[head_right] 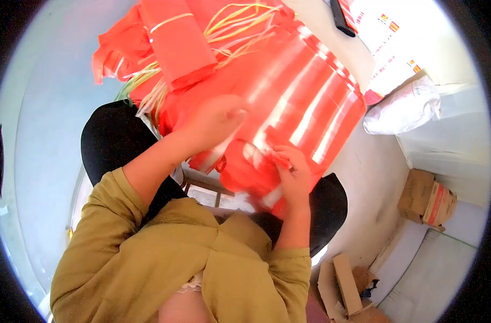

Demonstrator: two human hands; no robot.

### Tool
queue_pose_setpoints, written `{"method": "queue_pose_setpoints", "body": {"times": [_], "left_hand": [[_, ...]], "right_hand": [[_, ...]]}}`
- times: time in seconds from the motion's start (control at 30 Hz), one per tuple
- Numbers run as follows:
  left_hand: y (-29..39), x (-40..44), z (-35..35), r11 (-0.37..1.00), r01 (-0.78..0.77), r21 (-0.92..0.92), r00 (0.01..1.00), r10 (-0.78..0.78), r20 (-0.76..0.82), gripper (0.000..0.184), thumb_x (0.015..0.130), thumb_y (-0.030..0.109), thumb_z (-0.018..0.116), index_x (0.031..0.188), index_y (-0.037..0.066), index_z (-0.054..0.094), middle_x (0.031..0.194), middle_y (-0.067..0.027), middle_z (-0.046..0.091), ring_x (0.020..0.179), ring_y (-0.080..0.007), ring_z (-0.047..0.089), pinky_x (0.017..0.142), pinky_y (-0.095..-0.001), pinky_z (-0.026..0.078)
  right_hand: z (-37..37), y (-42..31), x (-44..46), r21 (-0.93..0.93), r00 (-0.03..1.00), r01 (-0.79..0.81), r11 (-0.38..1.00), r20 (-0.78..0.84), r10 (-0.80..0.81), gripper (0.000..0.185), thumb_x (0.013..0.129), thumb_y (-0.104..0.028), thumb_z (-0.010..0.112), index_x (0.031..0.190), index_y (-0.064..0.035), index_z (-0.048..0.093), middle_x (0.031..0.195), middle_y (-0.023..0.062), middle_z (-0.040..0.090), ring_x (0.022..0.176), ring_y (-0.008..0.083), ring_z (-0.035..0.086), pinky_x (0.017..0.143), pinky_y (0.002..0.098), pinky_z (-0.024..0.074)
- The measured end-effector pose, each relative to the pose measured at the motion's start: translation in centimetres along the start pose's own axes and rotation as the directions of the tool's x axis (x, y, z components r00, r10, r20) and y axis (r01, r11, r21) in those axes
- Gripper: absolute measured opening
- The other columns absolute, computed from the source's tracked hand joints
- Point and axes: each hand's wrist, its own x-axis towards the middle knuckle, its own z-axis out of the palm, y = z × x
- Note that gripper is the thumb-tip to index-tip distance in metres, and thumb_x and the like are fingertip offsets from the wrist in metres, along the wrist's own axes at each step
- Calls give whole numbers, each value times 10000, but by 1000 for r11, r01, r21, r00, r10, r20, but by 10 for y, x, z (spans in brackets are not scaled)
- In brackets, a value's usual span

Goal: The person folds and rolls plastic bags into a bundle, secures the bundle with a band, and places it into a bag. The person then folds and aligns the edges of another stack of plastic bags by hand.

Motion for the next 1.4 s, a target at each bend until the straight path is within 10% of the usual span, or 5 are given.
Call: {"method": "queue_pose_setpoints", "body": {"times": [0.07,0.3,0.83,1.0,1.4], "left_hand": [[3,0,-25,957,212,-197,976,-217,-5,166,951,96,609,1081,18,677,992,-44,698,949,-105,633,844,-277,505],[-25,-25,-41,923,272,-274,950,-302,-75,196,991,116,584,1144,10,645,1036,-6,667,969,-71,597,868,-257,489],[-20,-22,-28,929,210,-303,972,-232,-37,385,1013,231,562,1329,12,550,1272,-179,650,1181,-259,628,982,-355,490],[-24,-18,-22,832,288,-473,957,-266,115,521,1033,212,547,1487,18,377,1396,-162,555,1306,-236,516,1101,-370,409],[-22,-19,-15,903,259,-342,966,-239,98,527,917,251,693,1390,98,517,866,-62,631,797,-163,610,734,-317,506]], "right_hand": [[0,-3,1,99,1000,-16,995,12,14,166,920,54,567,1038,27,680,1164,107,676,1102,209,613,977,315,463],[-7,2,3,337,974,-212,918,1,224,216,943,23,552,1119,27,677,1136,58,675,1098,153,591,979,284,441],[-13,18,-1,513,965,-200,835,-43,258,220,982,-46,582,1167,10,686,1084,42,696,934,119,605,842,233,451],[-15,19,-1,485,964,-222,846,-22,266,229,949,-5,552,1129,22,691,1172,48,665,1103,157,588,983,278,420],[-15,22,-2,538,969,-195,820,-24,246,222,982,-41,580,1171,21,678,1149,68,684,1067,164,615,969,287,459]]}}
